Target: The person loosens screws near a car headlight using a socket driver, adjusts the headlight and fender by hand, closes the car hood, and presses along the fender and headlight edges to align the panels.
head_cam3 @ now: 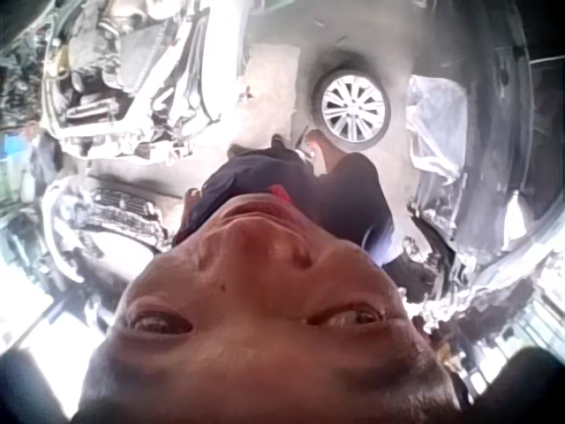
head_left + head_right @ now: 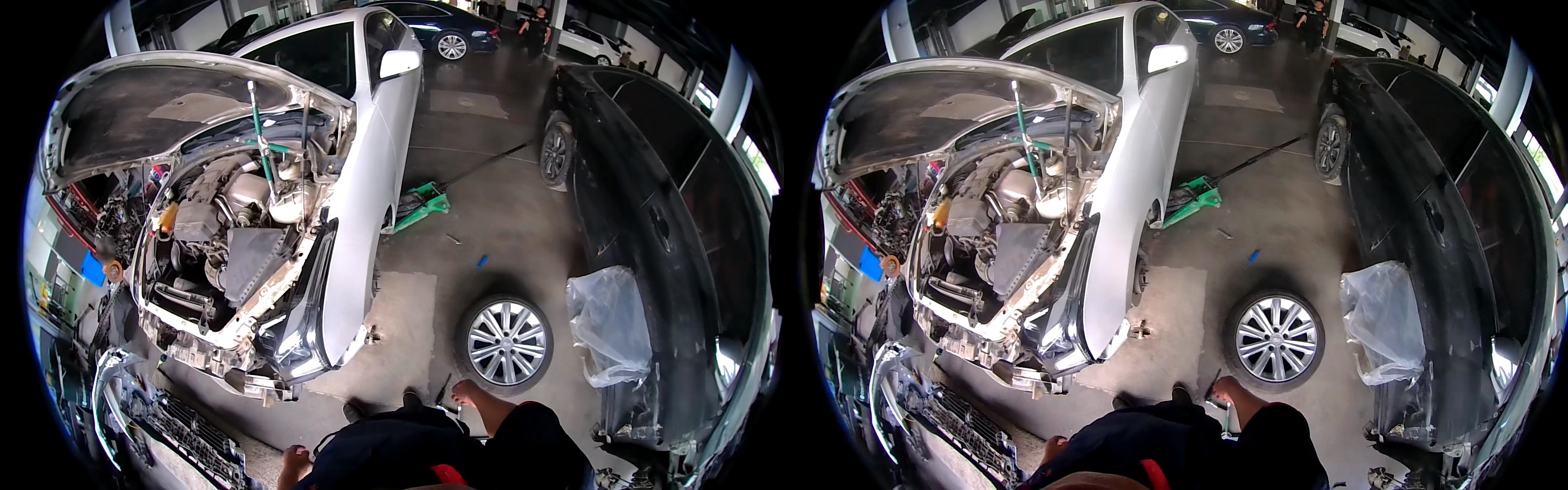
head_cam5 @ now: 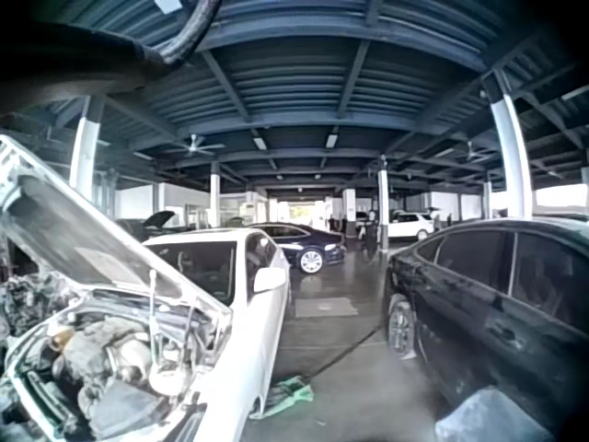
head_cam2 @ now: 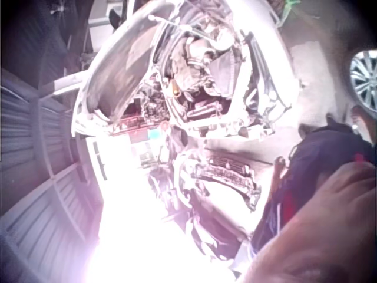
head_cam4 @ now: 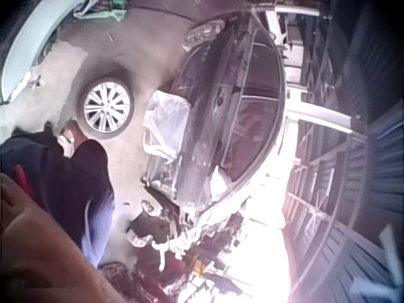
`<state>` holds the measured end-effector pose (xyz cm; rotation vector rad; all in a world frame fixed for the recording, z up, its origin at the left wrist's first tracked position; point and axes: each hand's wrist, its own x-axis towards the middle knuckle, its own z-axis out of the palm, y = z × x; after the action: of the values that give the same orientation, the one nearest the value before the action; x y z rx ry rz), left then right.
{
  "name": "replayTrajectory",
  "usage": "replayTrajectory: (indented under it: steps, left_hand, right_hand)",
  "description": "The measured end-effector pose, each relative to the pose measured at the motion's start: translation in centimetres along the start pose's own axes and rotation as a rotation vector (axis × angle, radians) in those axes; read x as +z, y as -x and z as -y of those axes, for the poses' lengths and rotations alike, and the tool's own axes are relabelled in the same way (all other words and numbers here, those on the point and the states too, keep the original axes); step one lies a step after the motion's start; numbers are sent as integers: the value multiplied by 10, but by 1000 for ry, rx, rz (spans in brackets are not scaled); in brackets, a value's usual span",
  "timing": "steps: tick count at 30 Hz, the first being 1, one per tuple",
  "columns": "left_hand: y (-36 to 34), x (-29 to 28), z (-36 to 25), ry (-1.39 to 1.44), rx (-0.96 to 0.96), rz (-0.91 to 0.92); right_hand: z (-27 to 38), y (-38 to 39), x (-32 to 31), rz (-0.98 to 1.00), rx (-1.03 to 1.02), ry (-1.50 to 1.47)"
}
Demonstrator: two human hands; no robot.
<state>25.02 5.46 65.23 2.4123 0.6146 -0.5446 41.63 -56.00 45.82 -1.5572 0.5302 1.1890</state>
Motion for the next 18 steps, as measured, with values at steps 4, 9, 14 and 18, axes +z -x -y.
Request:
replayTrajectory:
  steps: [4, 9, 14, 18]
  left_hand:
    - [-21, -68, 41, -146, 196, -323]
    - [-91, -276, 51, -63, 289, -805]
    - [-61, -512, -110, -428, 739, -1390]
    - [1, -653, -198, -534, 1024, -1718]
  right_hand:
    - [-21, 16, -18, 136, 60, -117]
    - [-17, 5, 1, -49, 100, -221]
    - [39, 2, -2, 135, 30, -340]
    - [96, -1, 32, -231, -187, -389]
